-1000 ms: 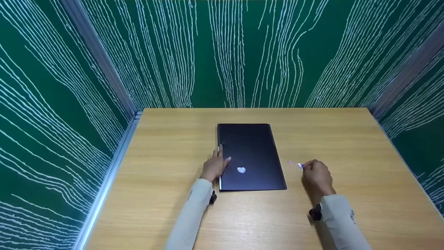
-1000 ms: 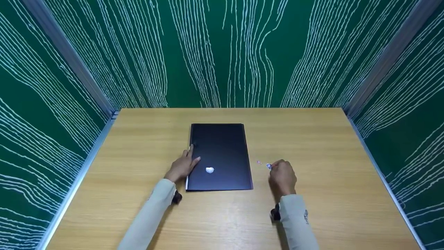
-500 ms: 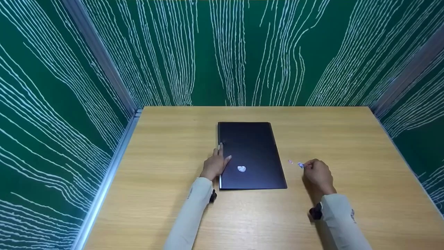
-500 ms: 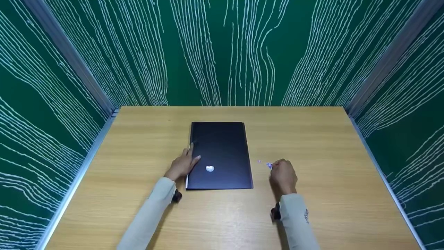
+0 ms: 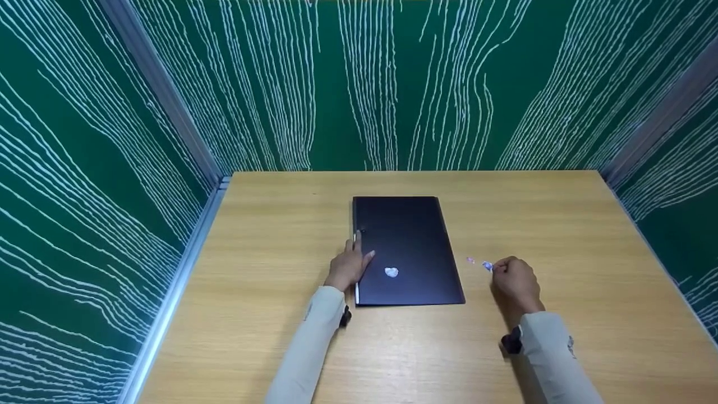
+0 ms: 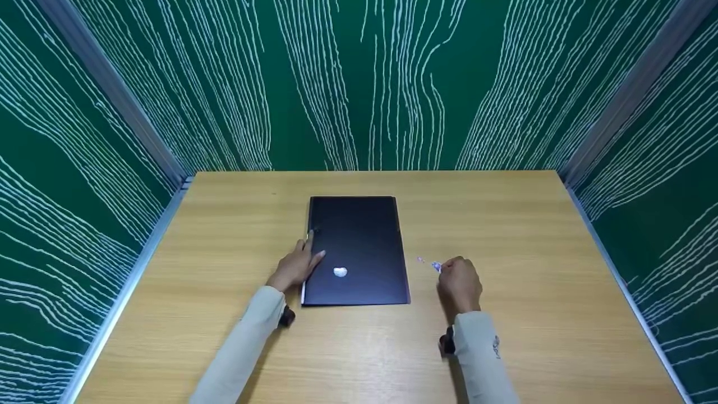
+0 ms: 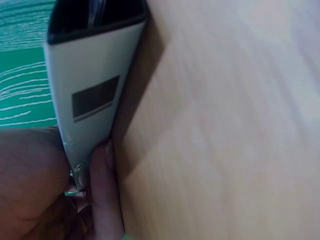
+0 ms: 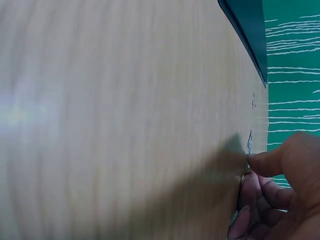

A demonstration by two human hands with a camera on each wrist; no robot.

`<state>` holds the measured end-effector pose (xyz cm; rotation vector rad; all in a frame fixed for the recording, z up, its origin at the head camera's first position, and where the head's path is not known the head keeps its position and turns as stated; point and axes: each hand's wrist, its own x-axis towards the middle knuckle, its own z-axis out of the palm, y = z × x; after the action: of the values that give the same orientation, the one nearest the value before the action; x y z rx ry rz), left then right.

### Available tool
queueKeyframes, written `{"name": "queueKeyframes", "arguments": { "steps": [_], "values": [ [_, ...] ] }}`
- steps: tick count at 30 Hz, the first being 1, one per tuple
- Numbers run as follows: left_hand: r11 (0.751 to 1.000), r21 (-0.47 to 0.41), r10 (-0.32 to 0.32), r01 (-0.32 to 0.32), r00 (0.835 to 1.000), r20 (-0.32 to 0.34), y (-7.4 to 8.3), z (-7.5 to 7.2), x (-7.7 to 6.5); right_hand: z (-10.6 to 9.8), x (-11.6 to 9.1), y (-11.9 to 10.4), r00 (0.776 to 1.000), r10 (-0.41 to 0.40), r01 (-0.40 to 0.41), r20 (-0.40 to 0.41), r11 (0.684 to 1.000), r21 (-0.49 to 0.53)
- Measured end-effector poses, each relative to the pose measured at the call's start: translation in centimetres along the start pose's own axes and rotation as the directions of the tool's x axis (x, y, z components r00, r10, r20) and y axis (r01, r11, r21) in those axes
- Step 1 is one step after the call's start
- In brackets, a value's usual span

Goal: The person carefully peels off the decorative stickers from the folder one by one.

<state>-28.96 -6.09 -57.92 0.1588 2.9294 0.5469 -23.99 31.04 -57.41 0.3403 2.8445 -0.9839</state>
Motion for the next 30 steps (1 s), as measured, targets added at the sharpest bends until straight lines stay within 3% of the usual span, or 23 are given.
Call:
{"name": "queueKeyframes", "arguments": {
  "steps": [17,30],
  "values": [
    [1.000,0.014,0.008,-0.008,1.000,-0.019,-0.03,0.14,0.11,0.16,0.08,-0.04,0.999,-0.048,0.047,-0.017,0.998,-0.049],
    [1.000,-0.018,0.018,-0.019,0.999,-0.028,-0.03,0.00,-0.14,0.11,0.09,-0.17,1.000,-0.001,0.001,0.011,1.000,-0.029]
  ]
}}
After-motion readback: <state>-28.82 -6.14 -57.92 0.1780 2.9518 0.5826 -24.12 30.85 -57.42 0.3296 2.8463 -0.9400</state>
